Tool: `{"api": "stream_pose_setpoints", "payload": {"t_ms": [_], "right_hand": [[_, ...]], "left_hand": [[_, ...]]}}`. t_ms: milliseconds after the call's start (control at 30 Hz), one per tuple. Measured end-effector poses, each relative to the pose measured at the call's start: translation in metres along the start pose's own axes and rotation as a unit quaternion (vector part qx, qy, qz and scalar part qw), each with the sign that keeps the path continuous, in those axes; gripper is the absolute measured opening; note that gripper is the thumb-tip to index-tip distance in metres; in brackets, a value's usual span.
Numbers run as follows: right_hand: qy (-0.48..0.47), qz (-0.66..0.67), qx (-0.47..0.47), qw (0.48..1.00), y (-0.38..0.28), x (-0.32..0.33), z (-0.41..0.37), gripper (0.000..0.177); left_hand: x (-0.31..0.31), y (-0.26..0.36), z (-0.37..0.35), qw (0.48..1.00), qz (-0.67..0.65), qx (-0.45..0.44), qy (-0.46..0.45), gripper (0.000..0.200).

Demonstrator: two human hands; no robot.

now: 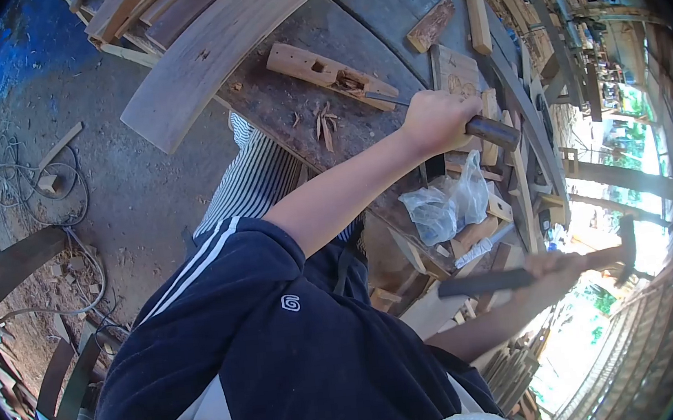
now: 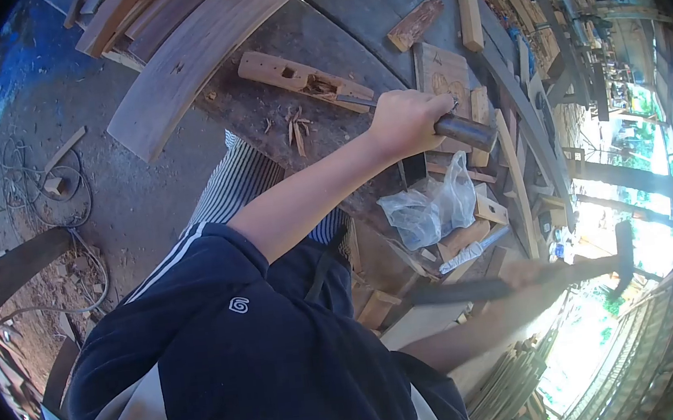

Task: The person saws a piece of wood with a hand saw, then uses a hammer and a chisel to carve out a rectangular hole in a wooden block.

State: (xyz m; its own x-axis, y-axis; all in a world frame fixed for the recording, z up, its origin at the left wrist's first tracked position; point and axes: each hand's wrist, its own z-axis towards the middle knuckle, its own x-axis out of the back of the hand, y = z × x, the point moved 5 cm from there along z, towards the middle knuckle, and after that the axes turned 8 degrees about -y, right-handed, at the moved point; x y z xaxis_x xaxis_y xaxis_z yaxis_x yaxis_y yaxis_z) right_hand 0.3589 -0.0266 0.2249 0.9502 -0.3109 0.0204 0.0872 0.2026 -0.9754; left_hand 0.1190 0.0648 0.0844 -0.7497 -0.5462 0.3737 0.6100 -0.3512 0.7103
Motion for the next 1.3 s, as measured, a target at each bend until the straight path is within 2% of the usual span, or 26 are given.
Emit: {"api": "stream_pose_setpoints", "payload": {"t_ms": [33,100,133,200,267,333,367,433,467,533,567,633,667,733,767,800,867,933,967,1000,1033,1100,1133,1200,1267,1300], "right_hand": [[0.082,-0.062,-0.008,0.995,0.019,-0.021,-0.015,0.034],[-0.168,-0.245,-0.093,0.950,0.051,-0.048,-0.033,0.035],[-0.169,-0.242,-0.093,0.951,0.049,-0.046,-0.033,0.035],[-0.211,-0.182,-0.213,0.937,0.049,-0.034,-0.030,0.033],[-0.193,-0.188,-0.211,0.940,0.034,-0.015,-0.023,0.027],[-0.091,-0.100,-0.154,0.979,0.011,0.003,-0.011,0.028],[-0.094,-0.101,-0.152,0.979,0.009,0.010,-0.005,0.028],[-0.111,0.051,-0.091,0.988,0.012,0.019,0.003,0.028],[-0.112,0.051,-0.093,0.988,0.025,0.011,0.002,0.028],[-0.063,-0.111,-0.091,0.988,0.054,-0.008,-0.009,0.031],[-0.067,-0.107,-0.092,0.988,0.056,-0.017,-0.019,0.031],[-0.220,-0.190,-0.195,0.937,0.063,-0.043,-0.042,0.032],[-0.223,-0.188,-0.195,0.936,0.057,-0.042,-0.040,0.032],[-0.175,-0.234,-0.147,0.945,0.035,-0.013,-0.027,0.031],[-0.151,-0.165,-0.166,0.960,0.025,-0.004,-0.022,0.030],[-0.092,-0.143,-0.118,0.978,0.013,0.007,-0.020,0.032],[-0.092,0.025,-0.083,0.992,0.013,0.021,-0.010,0.034],[0.037,0.031,-0.063,0.997,0.038,0.015,-0.014,0.033],[-0.025,-0.015,-0.054,0.998,0.064,0.005,-0.019,0.032],[-0.119,-0.135,-0.153,0.972,0.078,-0.015,-0.029,0.032],[-0.208,-0.247,-0.247,0.913,0.093,-0.030,-0.046,0.031],[-0.375,-0.271,-0.303,0.833,0.125,-0.056,-0.081,0.028],[-0.383,-0.272,-0.293,0.832,0.123,-0.060,-0.079,0.028],[-0.310,-0.176,-0.330,0.874,0.116,-0.051,-0.078,0.019],[-0.260,-0.198,-0.289,0.900,0.102,-0.036,-0.061,0.021],[-0.192,-0.142,-0.259,0.936,0.090,-0.025,-0.052,0.022]], "left_hand": [[-0.001,0.000,-0.001,1.000,-0.001,0.001,0.000,0.023],[0.001,0.000,0.001,1.000,0.004,0.003,-0.002,0.023],[0.003,-0.002,0.000,1.000,0.006,0.003,-0.002,0.023],[0.010,-0.009,0.000,1.000,0.012,0.000,0.005,0.022],[0.008,-0.012,-0.002,1.000,0.021,0.002,0.006,0.022],[0.001,-0.012,-0.003,0.999,0.018,-0.029,0.015,0.023],[0.002,-0.012,-0.003,0.999,0.018,-0.027,0.018,0.023],[0.003,-0.011,-0.005,0.999,0.022,-0.037,0.012,0.022],[0.005,-0.009,-0.006,0.999,0.023,-0.035,0.011,0.022],[0.007,-0.008,-0.005,0.999,0.029,-0.024,-0.013,0.023],[0.007,-0.009,-0.004,0.999,0.035,-0.024,-0.012,0.023],[0.004,-0.010,-0.009,0.999,0.033,-0.025,-0.022,0.025],[0.004,-0.010,-0.009,0.999,0.037,-0.025,-0.022,0.025],[0.000,-0.009,-0.010,0.998,0.035,-0.030,-0.038,0.027],[-0.001,-0.010,-0.010,0.998,0.032,-0.029,-0.038,0.027],[-0.003,-0.011,-0.009,0.998,0.034,-0.028,-0.042,0.027],[-0.004,-0.010,-0.007,0.998,0.037,-0.028,-0.046,0.027],[0.000,-0.009,-0.009,0.999,0.019,-0.039,-0.032,0.017],[0.000,-0.007,-0.010,0.998,0.020,-0.040,-0.034,0.017],[0.002,-0.006,-0.008,0.999,0.019,-0.038,-0.026,0.016],[0.004,-0.005,-0.007,0.999,0.020,-0.039,-0.020,0.016],[0.005,-0.002,-0.008,0.998,0.012,-0.033,-0.045,0.016],[0.007,-0.005,-0.004,0.998,0.007,-0.016,-0.054,0.016],[0.009,-0.006,-0.004,0.999,0.004,-0.013,-0.046,0.016],[0.003,-0.006,-0.007,0.996,0.022,-0.008,-0.090,0.025],[0.002,-0.006,-0.008,0.996,0.018,-0.009,-0.092,0.025]]}}
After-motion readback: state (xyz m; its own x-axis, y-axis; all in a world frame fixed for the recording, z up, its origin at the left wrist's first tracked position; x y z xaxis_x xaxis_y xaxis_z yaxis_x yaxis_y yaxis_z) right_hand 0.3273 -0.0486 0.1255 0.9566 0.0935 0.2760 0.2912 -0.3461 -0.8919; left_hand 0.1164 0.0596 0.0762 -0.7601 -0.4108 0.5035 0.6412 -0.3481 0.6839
